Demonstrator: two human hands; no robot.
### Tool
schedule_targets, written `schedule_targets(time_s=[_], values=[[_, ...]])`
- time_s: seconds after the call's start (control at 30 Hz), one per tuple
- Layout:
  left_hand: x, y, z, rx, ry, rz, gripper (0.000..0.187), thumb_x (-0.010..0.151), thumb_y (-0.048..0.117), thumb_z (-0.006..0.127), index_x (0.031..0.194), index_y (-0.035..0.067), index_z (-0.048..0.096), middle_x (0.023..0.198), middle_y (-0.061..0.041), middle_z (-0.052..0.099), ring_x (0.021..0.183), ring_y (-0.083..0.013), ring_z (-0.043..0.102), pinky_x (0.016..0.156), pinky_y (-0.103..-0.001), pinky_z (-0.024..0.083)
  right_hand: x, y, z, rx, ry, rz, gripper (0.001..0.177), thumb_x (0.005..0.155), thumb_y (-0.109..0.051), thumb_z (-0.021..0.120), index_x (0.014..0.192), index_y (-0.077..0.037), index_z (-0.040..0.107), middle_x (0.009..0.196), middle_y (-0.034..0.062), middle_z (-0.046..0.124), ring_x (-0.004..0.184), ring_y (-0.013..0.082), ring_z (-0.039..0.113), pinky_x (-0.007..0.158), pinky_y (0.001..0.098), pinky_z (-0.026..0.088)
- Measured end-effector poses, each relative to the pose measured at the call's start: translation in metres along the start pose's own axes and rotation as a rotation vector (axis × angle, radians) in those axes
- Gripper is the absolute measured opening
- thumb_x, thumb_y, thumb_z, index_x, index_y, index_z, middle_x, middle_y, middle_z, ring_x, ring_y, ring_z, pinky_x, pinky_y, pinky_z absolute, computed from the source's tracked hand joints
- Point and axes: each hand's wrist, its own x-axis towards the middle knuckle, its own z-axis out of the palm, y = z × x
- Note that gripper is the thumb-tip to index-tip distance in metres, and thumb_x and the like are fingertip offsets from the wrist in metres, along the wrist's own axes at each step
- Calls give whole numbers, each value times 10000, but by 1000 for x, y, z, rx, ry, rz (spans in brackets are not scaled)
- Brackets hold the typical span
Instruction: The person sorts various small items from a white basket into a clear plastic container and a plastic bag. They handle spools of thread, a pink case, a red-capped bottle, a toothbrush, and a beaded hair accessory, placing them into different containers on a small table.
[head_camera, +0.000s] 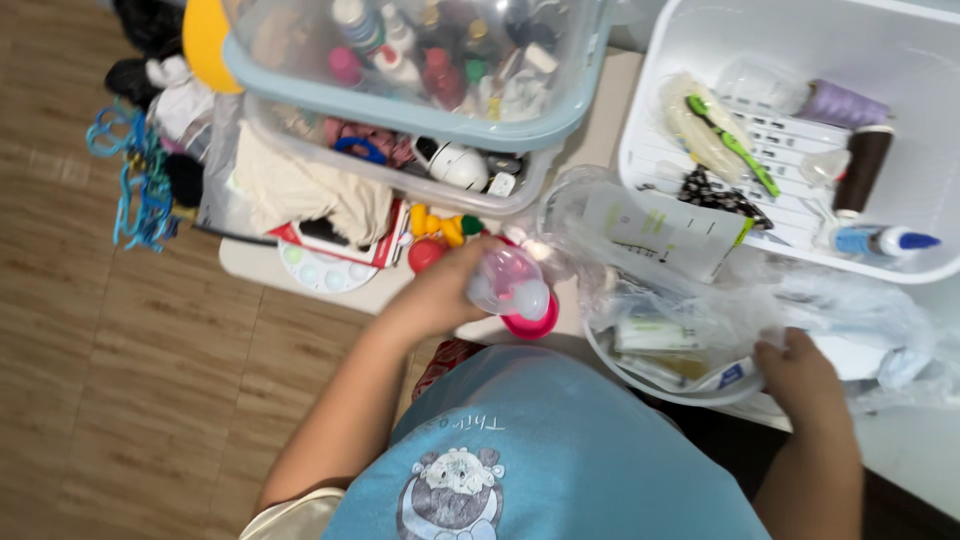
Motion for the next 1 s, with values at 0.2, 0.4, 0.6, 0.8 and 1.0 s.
schedule_targets(time_s=[0.2,0.4,0.6,0.8,1.0], values=[[42,-42,49,279,-236,-256,805,732,74,778,1477,137,478,1357,-177,628,1216,-336,630,1000,-412,499,-4,17,53,89,74,-47,468,916,-255,628,1344,-66,608,980,246,738,850,378,731,785,480,566],[71,-80,68,638,-285,-202,357,915,143,598,1258,123,697,1322,-154,690,1258,-318,639,1064,-434,497,-37,-38,56,111,317,-281,314,998,-298,616,1191,-54,658,1089,259,697,990,464,661,855,517,525],[52,-58,54,635,22,-36,526,805,225,668,1288,23,628,1377,-221,579,1226,-407,555,994,-502,461,-49,-88,-31,5,422,-207,323,944,-367,660,1106,-90,697,889,180,725,869,374,701,773,472,538],[29,31,11,534,-46,-230,465,901,352,655,1295,106,651,1240,-146,695,1148,-335,651,964,-428,512,106,-172,-59,-44,555,-941,138,960,-159,637,967,-50,722,964,189,700,967,388,671,864,501,539],[18,101,-6,336,72,-192,535,864,356,675,1348,130,643,1210,-112,716,898,-294,697,714,-374,549,190,-204,-28,-526,78,-204,234,914,-160,621,1110,-105,736,1171,115,702,1116,302,670,931,458,526]])
